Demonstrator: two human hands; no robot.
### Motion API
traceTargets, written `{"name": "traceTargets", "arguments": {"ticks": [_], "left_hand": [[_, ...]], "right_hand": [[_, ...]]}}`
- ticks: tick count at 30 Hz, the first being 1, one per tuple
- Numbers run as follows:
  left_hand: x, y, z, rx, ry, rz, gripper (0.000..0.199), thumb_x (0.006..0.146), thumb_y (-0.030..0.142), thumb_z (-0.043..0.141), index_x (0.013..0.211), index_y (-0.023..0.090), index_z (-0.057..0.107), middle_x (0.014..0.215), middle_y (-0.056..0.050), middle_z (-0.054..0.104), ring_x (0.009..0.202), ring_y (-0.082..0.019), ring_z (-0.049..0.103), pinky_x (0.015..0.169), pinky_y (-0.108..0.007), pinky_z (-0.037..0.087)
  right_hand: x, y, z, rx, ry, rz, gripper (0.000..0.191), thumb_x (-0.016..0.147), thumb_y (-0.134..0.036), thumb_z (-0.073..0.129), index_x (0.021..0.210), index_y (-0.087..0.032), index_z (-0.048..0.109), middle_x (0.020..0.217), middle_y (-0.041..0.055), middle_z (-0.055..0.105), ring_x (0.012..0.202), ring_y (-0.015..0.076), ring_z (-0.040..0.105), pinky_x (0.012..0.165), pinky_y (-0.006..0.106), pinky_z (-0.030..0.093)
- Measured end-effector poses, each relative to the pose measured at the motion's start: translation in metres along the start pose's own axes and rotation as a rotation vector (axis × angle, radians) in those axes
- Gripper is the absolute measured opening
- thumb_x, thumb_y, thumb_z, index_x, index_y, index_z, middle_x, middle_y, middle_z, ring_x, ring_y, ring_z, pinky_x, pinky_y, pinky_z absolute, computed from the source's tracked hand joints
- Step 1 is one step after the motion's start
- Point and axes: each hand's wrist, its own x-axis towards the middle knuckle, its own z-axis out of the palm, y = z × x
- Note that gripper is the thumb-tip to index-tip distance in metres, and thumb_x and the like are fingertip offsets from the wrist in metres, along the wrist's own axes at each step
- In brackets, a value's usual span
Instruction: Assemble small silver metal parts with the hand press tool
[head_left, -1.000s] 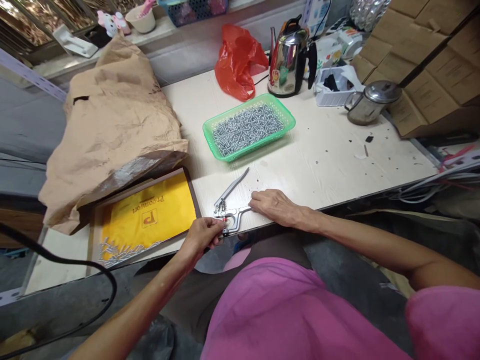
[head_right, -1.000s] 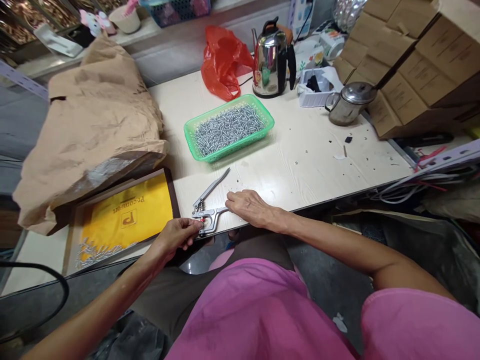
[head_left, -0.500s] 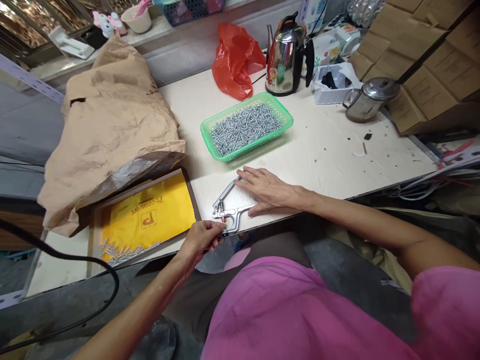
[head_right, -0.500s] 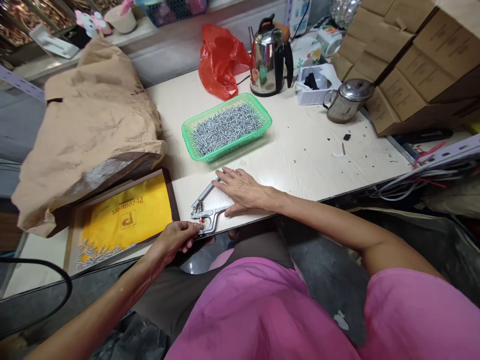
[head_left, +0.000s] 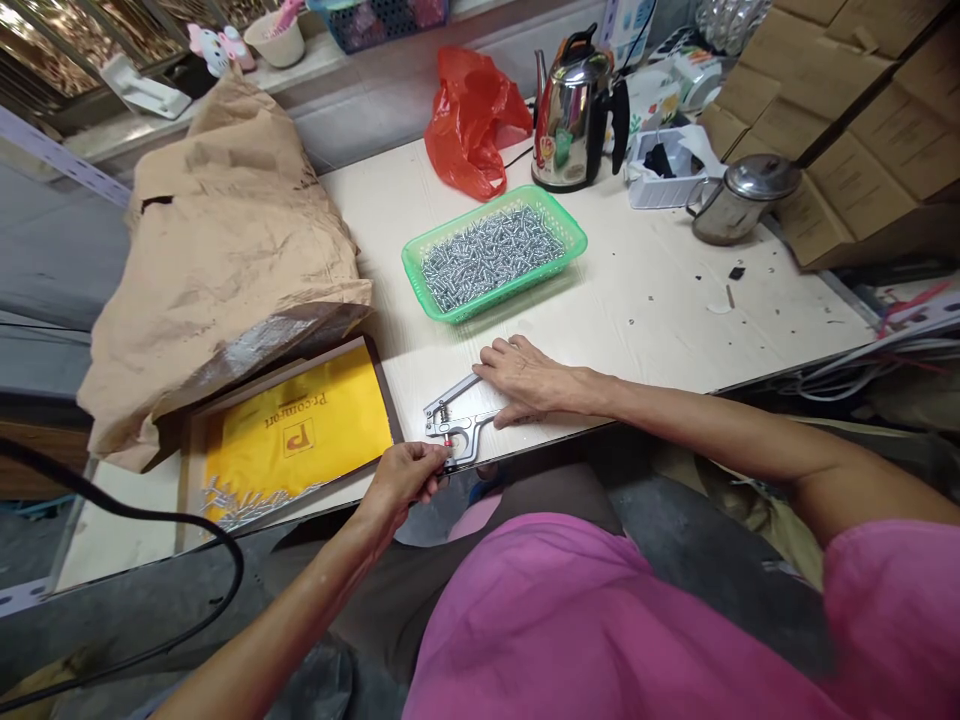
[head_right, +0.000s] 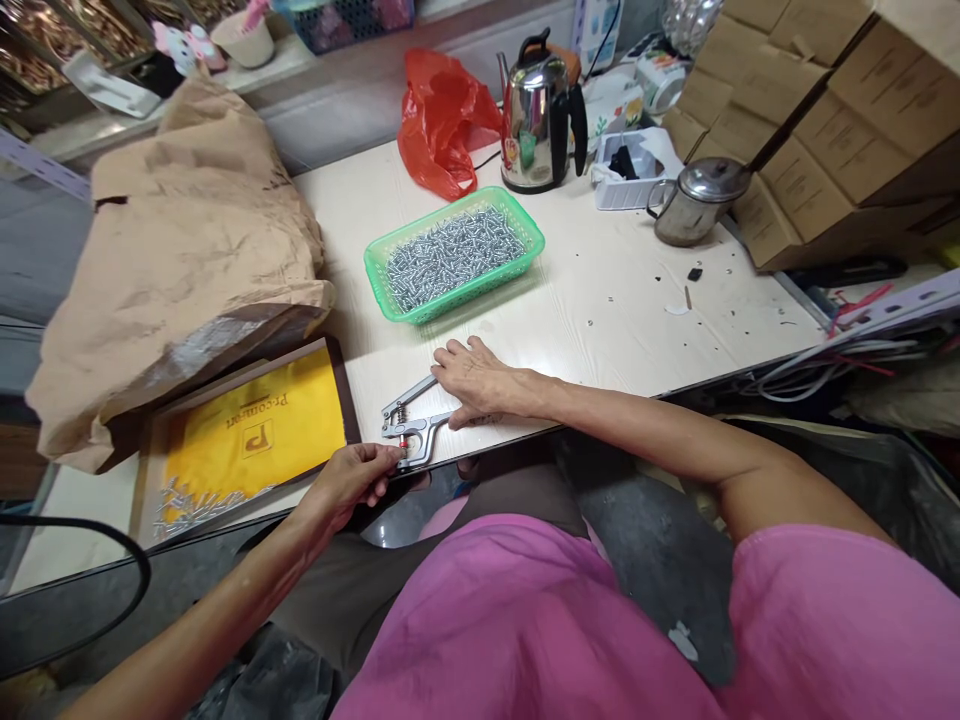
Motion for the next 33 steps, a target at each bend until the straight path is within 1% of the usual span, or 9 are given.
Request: {"name": "traceTargets", "arguments": {"ticks": [2, 4, 7, 9, 12, 15, 20, 28, 33], "left_hand": [[-0.002, -0.001, 0.000, 0.063, 0.014, 0.006, 0.036, 0.072, 0.052, 0.065, 0.065, 0.017, 0.057, 0.041, 0.005, 0.048, 0.032, -0.007, 0.036, 0.035, -0.020, 0.027], [-0.007, -0.003, 0.003, 0.221, 0.099, 0.090, 0.033, 0.079, 0.049, 0.059, 0.068, 0.018, 0.058, 0.047, 0.002, 0.051, 0.036, -0.010, 0.042, 0.038, -0.022, 0.032], [-0.015, -0.005, 0.010, 0.563, 0.333, 0.433, 0.027, 0.086, 0.042, 0.053, 0.087, 0.018, 0.064, 0.075, -0.006, 0.063, 0.063, -0.018, 0.060, 0.054, -0.028, 0.045], [-0.015, -0.003, 0.017, 0.747, 0.417, 0.672, 0.025, 0.090, 0.036, 0.050, 0.102, 0.018, 0.063, 0.094, -0.010, 0.064, 0.086, -0.024, 0.062, 0.070, -0.033, 0.050], [-0.001, 0.007, 0.026, 0.913, 0.388, 0.901, 0.032, 0.091, 0.028, 0.050, 0.120, 0.017, 0.055, 0.115, -0.014, 0.061, 0.108, -0.029, 0.055, 0.090, -0.042, 0.047], [0.020, 0.017, 0.029, 0.978, 0.315, 1.035, 0.043, 0.089, 0.024, 0.051, 0.131, 0.015, 0.046, 0.130, -0.017, 0.053, 0.119, -0.031, 0.049, 0.098, -0.047, 0.043], [0.035, 0.028, 0.026, 1.053, 0.236, 1.045, 0.049, 0.087, 0.028, 0.055, 0.133, 0.014, 0.044, 0.129, -0.017, 0.053, 0.114, -0.031, 0.050, 0.094, -0.046, 0.045], [0.042, 0.053, 0.030, 1.249, 0.131, 1.011, 0.067, 0.082, 0.040, 0.065, 0.137, 0.009, 0.040, 0.124, -0.016, 0.055, 0.107, -0.031, 0.048, 0.090, -0.044, 0.045], [0.041, 0.060, 0.031, 1.262, 0.071, 1.009, 0.051, 0.084, 0.041, 0.063, 0.128, 0.017, 0.053, 0.107, -0.009, 0.060, 0.098, -0.027, 0.050, 0.081, -0.038, 0.046]], "right_hand": [[-0.004, -0.004, -0.002, 0.002, -0.006, 0.002, 0.054, 0.078, -0.053, 0.069, 0.107, -0.009, 0.058, 0.109, 0.0153, 0.055, 0.101, 0.0291, 0.045, 0.083, 0.039, 0.032], [-0.007, -0.007, -0.004, 0.009, -0.002, 0.009, 0.048, 0.080, -0.049, 0.068, 0.104, -0.009, 0.060, 0.108, 0.0151, 0.056, 0.101, 0.0280, 0.045, 0.082, 0.037, 0.032], [-0.009, -0.010, -0.003, 0.022, 0.005, 0.031, 0.044, 0.082, -0.046, 0.068, 0.103, -0.008, 0.060, 0.108, 0.0154, 0.056, 0.101, 0.0270, 0.045, 0.081, 0.036, 0.032], [-0.008, -0.011, -0.002, 0.035, 0.005, 0.039, 0.044, 0.081, -0.045, 0.069, 0.103, -0.008, 0.060, 0.109, 0.0156, 0.055, 0.102, 0.0269, 0.045, 0.082, 0.036, 0.032], [-0.006, -0.012, 0.000, 0.048, 0.007, 0.047, 0.046, 0.080, -0.044, 0.071, 0.106, -0.008, 0.059, 0.111, 0.0155, 0.055, 0.104, 0.0273, 0.046, 0.083, 0.037, 0.034], [-0.010, -0.012, 0.000, 0.040, 0.014, 0.042, 0.052, 0.078, -0.046, 0.072, 0.111, -0.008, 0.056, 0.112, 0.0149, 0.055, 0.106, 0.0282, 0.047, 0.085, 0.038, 0.035], [-0.026, -0.005, -0.006, 0.040, 0.026, 0.105, 0.060, 0.074, -0.045, 0.075, 0.116, -0.009, 0.051, 0.113, 0.0145, 0.056, 0.105, 0.0284, 0.048, 0.086, 0.039, 0.036], [-0.027, -0.007, -0.012, -0.014, -0.037, 0.128, 0.053, 0.077, -0.045, 0.072, 0.109, -0.007, 0.057, 0.108, 0.0152, 0.057, 0.103, 0.0285, 0.048, 0.083, 0.038, 0.039], [-0.031, -0.016, -0.010, 0.053, -0.047, 0.173, 0.031, 0.084, -0.033, 0.067, 0.102, -0.008, 0.062, 0.104, 0.0136, 0.058, 0.101, 0.0255, 0.050, 0.081, 0.035, 0.041]]}}
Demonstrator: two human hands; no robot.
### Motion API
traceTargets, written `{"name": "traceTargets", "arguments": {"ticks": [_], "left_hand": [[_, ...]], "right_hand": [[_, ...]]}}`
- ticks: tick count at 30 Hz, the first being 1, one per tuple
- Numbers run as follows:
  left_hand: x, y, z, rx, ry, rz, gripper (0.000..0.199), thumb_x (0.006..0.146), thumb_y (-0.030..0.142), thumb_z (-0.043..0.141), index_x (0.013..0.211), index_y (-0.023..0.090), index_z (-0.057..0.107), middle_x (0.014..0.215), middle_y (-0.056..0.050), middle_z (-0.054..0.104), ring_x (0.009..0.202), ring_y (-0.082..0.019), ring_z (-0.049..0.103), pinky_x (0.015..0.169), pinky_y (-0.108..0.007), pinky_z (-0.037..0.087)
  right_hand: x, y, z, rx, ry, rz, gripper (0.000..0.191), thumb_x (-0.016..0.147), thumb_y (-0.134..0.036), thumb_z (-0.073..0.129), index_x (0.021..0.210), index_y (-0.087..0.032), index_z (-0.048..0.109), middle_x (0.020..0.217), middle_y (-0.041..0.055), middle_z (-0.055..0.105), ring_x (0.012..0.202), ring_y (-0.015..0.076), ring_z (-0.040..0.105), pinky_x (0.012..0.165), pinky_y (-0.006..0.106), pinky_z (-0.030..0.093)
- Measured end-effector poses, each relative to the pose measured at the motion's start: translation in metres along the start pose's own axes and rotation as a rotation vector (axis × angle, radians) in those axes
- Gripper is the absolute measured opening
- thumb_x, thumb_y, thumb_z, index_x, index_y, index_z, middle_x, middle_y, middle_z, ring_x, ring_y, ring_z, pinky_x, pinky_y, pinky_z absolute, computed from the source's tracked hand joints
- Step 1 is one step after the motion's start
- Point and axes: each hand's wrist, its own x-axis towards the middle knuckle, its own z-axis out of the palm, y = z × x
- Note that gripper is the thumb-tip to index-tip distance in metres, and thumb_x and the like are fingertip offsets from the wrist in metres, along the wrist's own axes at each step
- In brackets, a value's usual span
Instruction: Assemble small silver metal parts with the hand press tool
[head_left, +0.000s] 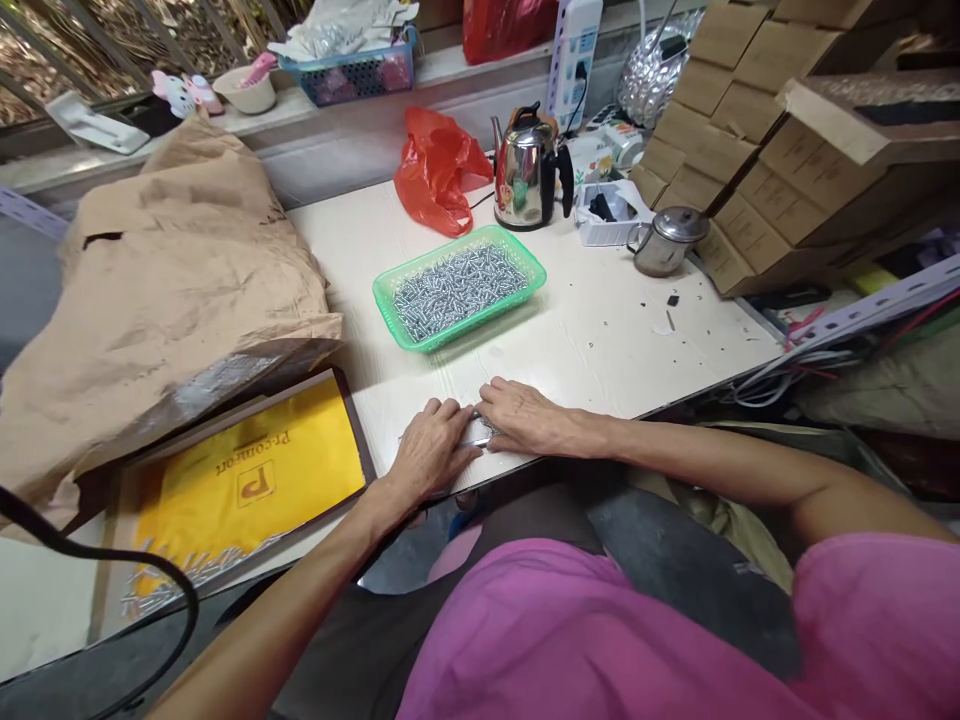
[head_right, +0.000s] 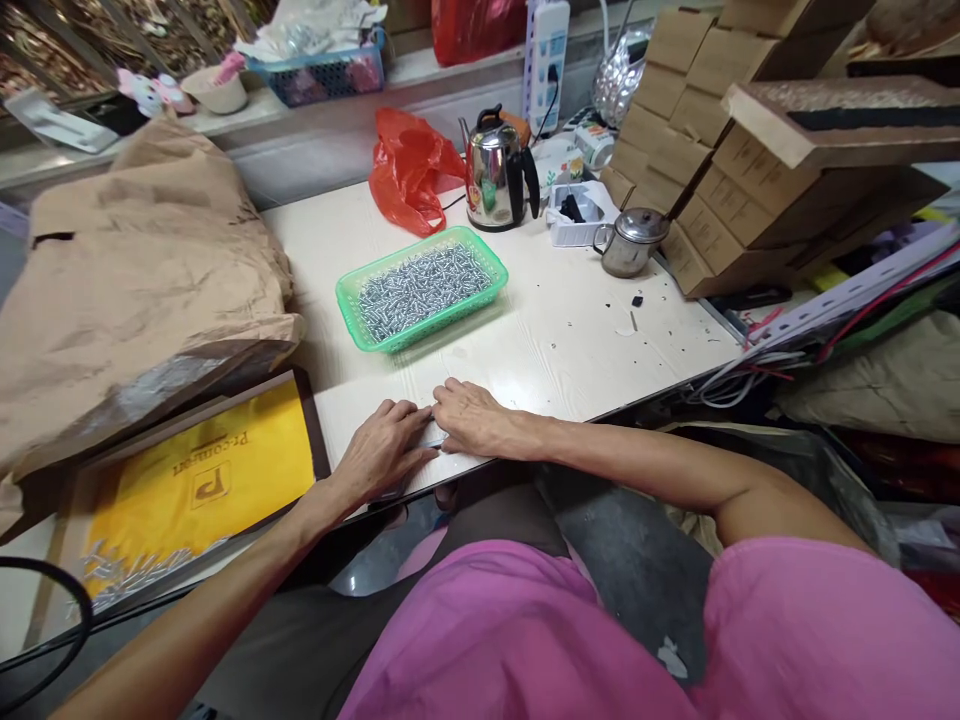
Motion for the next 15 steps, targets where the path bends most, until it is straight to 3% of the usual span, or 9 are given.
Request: {"name": "traceTargets", "arguments": {"ticks": [9, 15], "left_hand": [[-0.006, 0.004, 0.009, -0.055, 0.068, -0.024, 0.026, 0.088, 0.039, 0.059, 0.106, 0.022, 0.067, 0.089, -0.005, 0.062, 0.088, -0.023, 0.052, 0.067, -0.034, 0.040], [-0.004, 0.008, 0.008, -0.046, 0.059, -0.036, 0.022, 0.090, 0.039, 0.057, 0.093, 0.022, 0.070, 0.084, -0.005, 0.064, 0.086, -0.023, 0.054, 0.064, -0.033, 0.040]], "right_hand": [[-0.011, -0.004, 0.029, 0.064, 0.144, -0.005, 0.012, 0.092, -0.022, 0.056, 0.094, -0.012, 0.061, 0.092, 0.0084, 0.061, 0.088, 0.0201, 0.052, 0.076, 0.032, 0.037], [-0.009, -0.004, 0.045, 0.070, 0.224, -0.040, 0.015, 0.095, -0.025, 0.051, 0.089, -0.015, 0.060, 0.086, 0.0057, 0.061, 0.082, 0.0181, 0.050, 0.074, 0.031, 0.033]]}}
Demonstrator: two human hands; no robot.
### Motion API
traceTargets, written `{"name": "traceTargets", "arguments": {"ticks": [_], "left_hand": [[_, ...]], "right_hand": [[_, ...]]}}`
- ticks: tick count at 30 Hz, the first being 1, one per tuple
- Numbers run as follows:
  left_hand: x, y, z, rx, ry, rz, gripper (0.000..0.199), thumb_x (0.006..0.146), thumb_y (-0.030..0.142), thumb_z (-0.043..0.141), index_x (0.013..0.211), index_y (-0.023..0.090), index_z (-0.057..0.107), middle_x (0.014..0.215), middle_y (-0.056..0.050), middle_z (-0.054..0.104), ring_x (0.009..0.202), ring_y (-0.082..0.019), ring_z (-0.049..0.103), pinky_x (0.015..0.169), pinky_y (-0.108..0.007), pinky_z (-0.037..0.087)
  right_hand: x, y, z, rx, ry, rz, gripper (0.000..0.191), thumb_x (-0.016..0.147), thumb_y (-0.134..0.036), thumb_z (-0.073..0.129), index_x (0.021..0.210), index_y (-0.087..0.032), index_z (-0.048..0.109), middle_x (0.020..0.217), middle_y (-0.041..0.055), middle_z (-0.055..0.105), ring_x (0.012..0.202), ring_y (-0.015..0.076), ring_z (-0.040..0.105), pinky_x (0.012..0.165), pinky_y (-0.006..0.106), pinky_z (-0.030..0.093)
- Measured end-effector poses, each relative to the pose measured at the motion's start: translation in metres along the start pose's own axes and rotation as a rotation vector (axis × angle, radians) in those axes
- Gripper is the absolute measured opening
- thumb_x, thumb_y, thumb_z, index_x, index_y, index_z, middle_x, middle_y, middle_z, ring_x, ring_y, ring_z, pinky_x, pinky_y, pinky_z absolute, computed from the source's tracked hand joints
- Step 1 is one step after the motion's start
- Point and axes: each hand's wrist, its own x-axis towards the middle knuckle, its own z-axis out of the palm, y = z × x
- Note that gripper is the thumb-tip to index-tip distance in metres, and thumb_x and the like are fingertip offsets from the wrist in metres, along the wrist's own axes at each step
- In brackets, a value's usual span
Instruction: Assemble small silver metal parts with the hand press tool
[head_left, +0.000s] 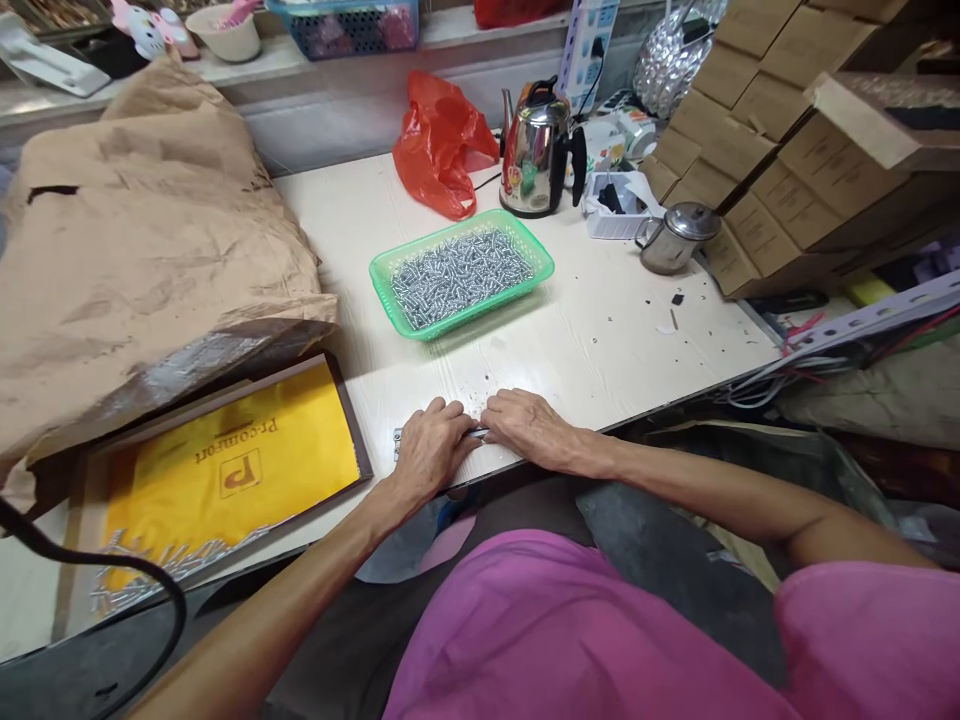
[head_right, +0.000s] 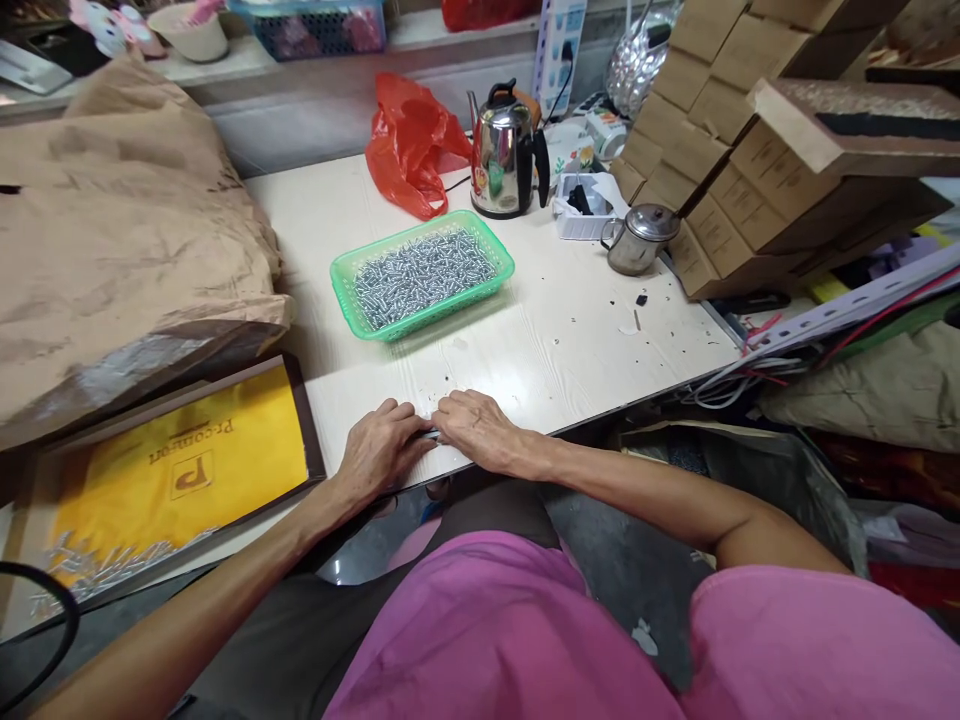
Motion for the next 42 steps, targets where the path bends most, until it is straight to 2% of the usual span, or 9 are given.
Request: {"name": "traceTargets", "arguments": {"ticks": [4, 8, 16, 22, 27, 30, 33, 38, 42], "left_hand": [[-0.004, -0.003, 0.002, 0.005, 0.027, -0.001, 0.023, 0.088, 0.038, 0.059, 0.103, 0.022, 0.068, 0.089, -0.006, 0.066, 0.090, -0.025, 0.057, 0.067, -0.034, 0.046], [-0.022, 0.002, 0.017, -0.065, 0.191, 0.034, 0.040, 0.088, 0.031, 0.060, 0.126, 0.018, 0.056, 0.125, -0.012, 0.060, 0.116, -0.029, 0.053, 0.091, -0.041, 0.050], [-0.049, 0.047, 0.048, -0.248, 0.326, 0.068, 0.039, 0.094, 0.034, 0.051, 0.128, 0.016, 0.054, 0.136, -0.012, 0.057, 0.136, -0.028, 0.041, 0.112, -0.049, 0.036], [-0.044, 0.050, 0.047, -0.341, 0.317, 0.021, 0.042, 0.092, 0.042, 0.052, 0.127, 0.018, 0.056, 0.135, -0.011, 0.058, 0.135, -0.028, 0.042, 0.113, -0.052, 0.032], [-0.042, 0.047, 0.048, -0.385, 0.296, 0.059, 0.047, 0.091, 0.042, 0.054, 0.131, 0.017, 0.054, 0.136, -0.013, 0.056, 0.135, -0.029, 0.042, 0.112, -0.051, 0.033], [-0.043, 0.050, 0.050, -0.421, 0.233, 0.008, 0.045, 0.090, 0.043, 0.055, 0.125, 0.015, 0.059, 0.126, -0.015, 0.063, 0.124, -0.031, 0.053, 0.105, -0.049, 0.041], [-0.046, 0.055, 0.051, -0.451, 0.190, -0.020, 0.048, 0.089, 0.046, 0.055, 0.126, 0.016, 0.059, 0.128, -0.014, 0.062, 0.125, -0.033, 0.052, 0.105, -0.049, 0.040], [-0.045, 0.057, 0.052, -0.433, 0.194, 0.030, 0.063, 0.090, 0.054, 0.048, 0.135, 0.010, 0.050, 0.134, -0.017, 0.057, 0.132, -0.032, 0.045, 0.106, -0.045, 0.039], [-0.051, 0.051, 0.044, -0.304, 0.259, 0.132, 0.056, 0.092, 0.054, 0.043, 0.123, 0.009, 0.059, 0.125, -0.017, 0.063, 0.126, -0.029, 0.050, 0.108, -0.040, 0.038]], "right_hand": [[-0.002, 0.002, -0.009, -0.005, 0.000, 0.027, 0.016, 0.091, -0.028, 0.058, 0.095, -0.013, 0.062, 0.091, 0.0073, 0.060, 0.087, 0.0194, 0.051, 0.076, 0.031, 0.035], [-0.004, 0.011, -0.029, 0.047, -0.048, 0.004, 0.047, 0.083, -0.050, 0.065, 0.109, -0.012, 0.062, 0.098, 0.0105, 0.059, 0.091, 0.0220, 0.051, 0.079, 0.032, 0.038], [0.022, 0.026, -0.017, -0.126, -0.020, 0.057, 0.016, 0.093, -0.025, 0.055, 0.094, -0.014, 0.066, 0.093, 0.0090, 0.063, 0.090, 0.0208, 0.051, 0.077, 0.032, 0.032], [0.051, 0.044, -0.018, -0.156, 0.074, 0.160, 0.015, 0.092, -0.025, 0.057, 0.091, -0.014, 0.067, 0.090, 0.0076, 0.064, 0.088, 0.0205, 0.050, 0.076, 0.032, 0.030], [0.062, -0.001, -0.026, -0.061, -0.022, -0.147, 0.016, 0.092, -0.025, 0.055, 0.100, -0.019, 0.069, 0.096, 0.0077, 0.061, 0.088, 0.0201, 0.047, 0.073, 0.031, 0.031], [0.071, -0.036, -0.022, -0.052, -0.125, -0.458, 0.011, 0.089, -0.025, 0.060, 0.091, -0.022, 0.069, 0.099, 0.0068, 0.060, 0.095, 0.0222, 0.043, 0.073, 0.033, 0.031], [0.081, -0.058, -0.009, -0.112, -0.146, -0.584, 0.010, 0.086, -0.021, 0.061, 0.078, -0.019, 0.067, 0.095, 0.0079, 0.060, 0.096, 0.0235, 0.043, 0.073, 0.035, 0.032], [0.095, -0.069, 0.017, -0.091, -0.022, -0.621, 0.014, 0.088, -0.014, 0.056, 0.076, -0.017, 0.062, 0.080, 0.0055, 0.061, 0.084, 0.0206, 0.049, 0.070, 0.034, 0.035], [0.098, -0.066, -0.011, 0.153, 0.303, -0.521, 0.018, 0.095, -0.014, 0.044, 0.089, -0.018, 0.061, 0.085, 0.0051, 0.064, 0.081, 0.0176, 0.055, 0.074, 0.032, 0.043]]}}
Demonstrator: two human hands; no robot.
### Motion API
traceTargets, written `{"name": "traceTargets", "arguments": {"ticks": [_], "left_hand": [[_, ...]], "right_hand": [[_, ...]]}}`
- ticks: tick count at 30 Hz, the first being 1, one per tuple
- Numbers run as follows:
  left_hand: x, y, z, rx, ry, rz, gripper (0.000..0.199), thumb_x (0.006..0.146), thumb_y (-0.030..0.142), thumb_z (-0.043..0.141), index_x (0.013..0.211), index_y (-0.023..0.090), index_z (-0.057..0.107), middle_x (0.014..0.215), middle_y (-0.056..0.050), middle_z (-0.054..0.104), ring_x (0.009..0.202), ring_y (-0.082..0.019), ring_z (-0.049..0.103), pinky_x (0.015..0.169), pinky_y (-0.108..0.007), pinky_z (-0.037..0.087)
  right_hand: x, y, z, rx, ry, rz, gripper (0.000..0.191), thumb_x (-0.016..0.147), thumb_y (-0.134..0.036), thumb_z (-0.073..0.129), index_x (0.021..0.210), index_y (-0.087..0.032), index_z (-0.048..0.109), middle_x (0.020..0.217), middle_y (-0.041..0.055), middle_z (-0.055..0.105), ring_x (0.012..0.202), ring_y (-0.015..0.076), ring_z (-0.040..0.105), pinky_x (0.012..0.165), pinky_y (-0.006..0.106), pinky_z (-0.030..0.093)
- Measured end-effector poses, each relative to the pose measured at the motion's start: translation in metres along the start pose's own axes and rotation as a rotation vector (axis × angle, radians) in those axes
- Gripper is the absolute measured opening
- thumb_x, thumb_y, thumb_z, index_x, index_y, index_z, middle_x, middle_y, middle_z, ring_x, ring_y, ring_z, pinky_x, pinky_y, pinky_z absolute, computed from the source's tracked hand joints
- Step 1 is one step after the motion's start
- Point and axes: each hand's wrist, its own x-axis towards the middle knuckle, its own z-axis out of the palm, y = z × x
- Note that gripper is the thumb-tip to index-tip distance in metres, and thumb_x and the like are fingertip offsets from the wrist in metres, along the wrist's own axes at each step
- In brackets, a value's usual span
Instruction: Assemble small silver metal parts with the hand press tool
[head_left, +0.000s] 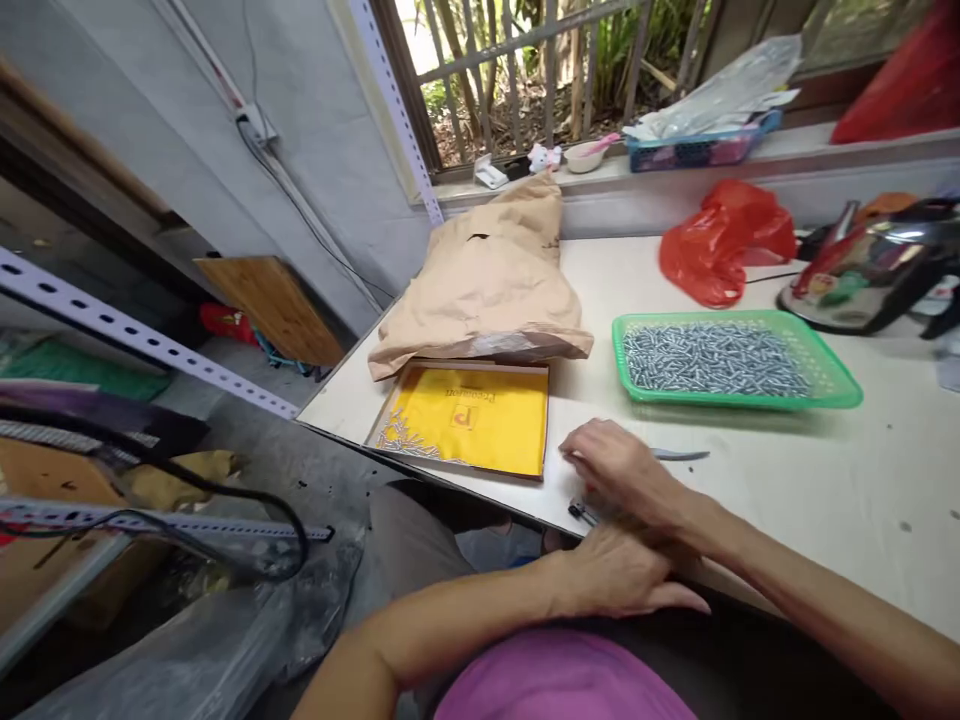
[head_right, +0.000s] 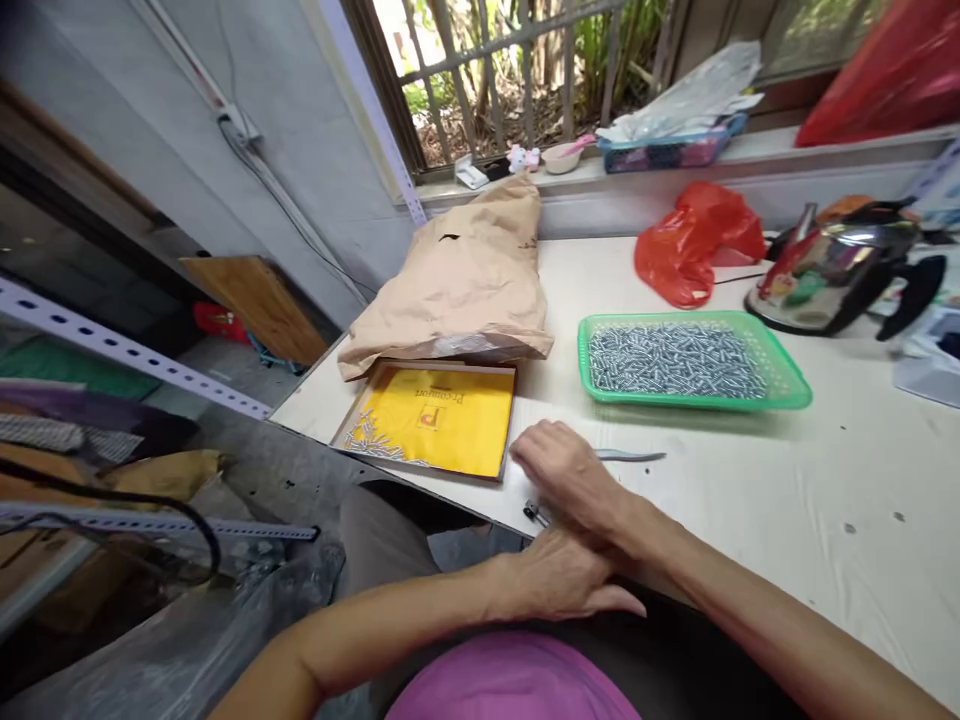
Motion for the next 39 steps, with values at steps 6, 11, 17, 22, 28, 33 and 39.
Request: {"name": "traceTargets", "arguments": {"ticks": [6, 11, 17, 22, 28, 33, 39], "left_hand": [[-0.072, -0.041, -0.085, 0.304, 0.268, -0.453, 0.028, 0.095, 0.020, 0.042, 0.111, 0.017, 0.065, 0.107, -0.013, 0.066, 0.100, -0.022, 0.059, 0.085, -0.036, 0.051], [-0.159, -0.096, -0.165, 0.581, 0.169, -0.957, 0.024, 0.091, 0.021, 0.048, 0.090, 0.018, 0.072, 0.088, -0.009, 0.066, 0.093, -0.023, 0.057, 0.083, -0.037, 0.049], [-0.198, -0.123, -0.177, 0.532, -0.019, -0.990, 0.026, 0.087, 0.026, 0.050, 0.075, 0.021, 0.072, 0.084, -0.008, 0.065, 0.090, -0.021, 0.057, 0.081, -0.032, 0.047], [-0.189, -0.131, -0.172, 0.548, -0.080, -0.992, 0.029, 0.087, 0.023, 0.046, 0.071, 0.019, 0.070, 0.083, -0.010, 0.064, 0.095, -0.024, 0.057, 0.081, -0.033, 0.046], [-0.189, -0.145, -0.180, 0.517, -0.077, -0.946, 0.027, 0.084, 0.027, 0.047, 0.067, 0.019, 0.066, 0.080, -0.012, 0.064, 0.090, -0.026, 0.059, 0.082, -0.035, 0.046], [-0.165, -0.132, -0.183, 0.403, 0.155, -0.950, 0.025, 0.079, 0.041, 0.050, 0.073, 0.022, 0.066, 0.080, -0.008, 0.067, 0.084, -0.024, 0.061, 0.079, -0.034, 0.048], [-0.075, -0.043, -0.128, -0.502, 0.323, -1.141, 0.038, 0.067, 0.054, 0.067, 0.080, 0.018, 0.068, 0.056, 0.002, 0.061, 0.047, -0.013, 0.054, 0.048, -0.023, 0.044]], "right_hand": [[-0.001, 0.060, -0.093, -0.242, 0.442, 0.297, 0.015, 0.094, -0.031, 0.051, 0.102, -0.024, 0.062, 0.093, 0.0066, 0.066, 0.090, 0.0228, 0.061, 0.083, 0.037, 0.047], [-0.029, 0.108, -0.100, -0.319, 0.142, 0.419, 0.039, 0.098, -0.044, 0.037, 0.112, -0.019, 0.063, 0.104, 0.0156, 0.061, 0.104, 0.0329, 0.056, 0.087, 0.045, 0.043], [-0.057, 0.046, -0.072, -0.199, 0.211, 0.313, 0.021, 0.094, -0.032, 0.051, 0.109, -0.025, 0.063, 0.099, 0.0080, 0.064, 0.093, 0.0240, 0.061, 0.086, 0.038, 0.048], [-0.090, 0.001, -0.044, -0.008, -0.096, 0.325, 0.024, 0.096, -0.035, 0.045, 0.113, -0.025, 0.060, 0.102, 0.0063, 0.063, 0.090, 0.0199, 0.064, 0.076, 0.033, 0.051], [-0.107, -0.014, -0.023, -0.028, -0.304, 0.413, 0.021, 0.096, -0.031, 0.045, 0.107, -0.023, 0.062, 0.091, 0.0054, 0.061, 0.079, 0.0177, 0.061, 0.069, 0.030, 0.048], [-0.096, -0.011, -0.026, -0.096, -0.416, 0.460, 0.020, 0.097, -0.024, 0.044, 0.092, -0.018, 0.062, 0.087, 0.0050, 0.058, 0.074, 0.0155, 0.055, 0.066, 0.029, 0.038], [-0.096, 0.005, -0.027, -0.182, -0.407, 0.428, 0.021, 0.098, -0.020, 0.042, 0.089, -0.017, 0.060, 0.088, 0.0043, 0.058, 0.073, 0.0141, 0.049, 0.066, 0.030, 0.030]]}}
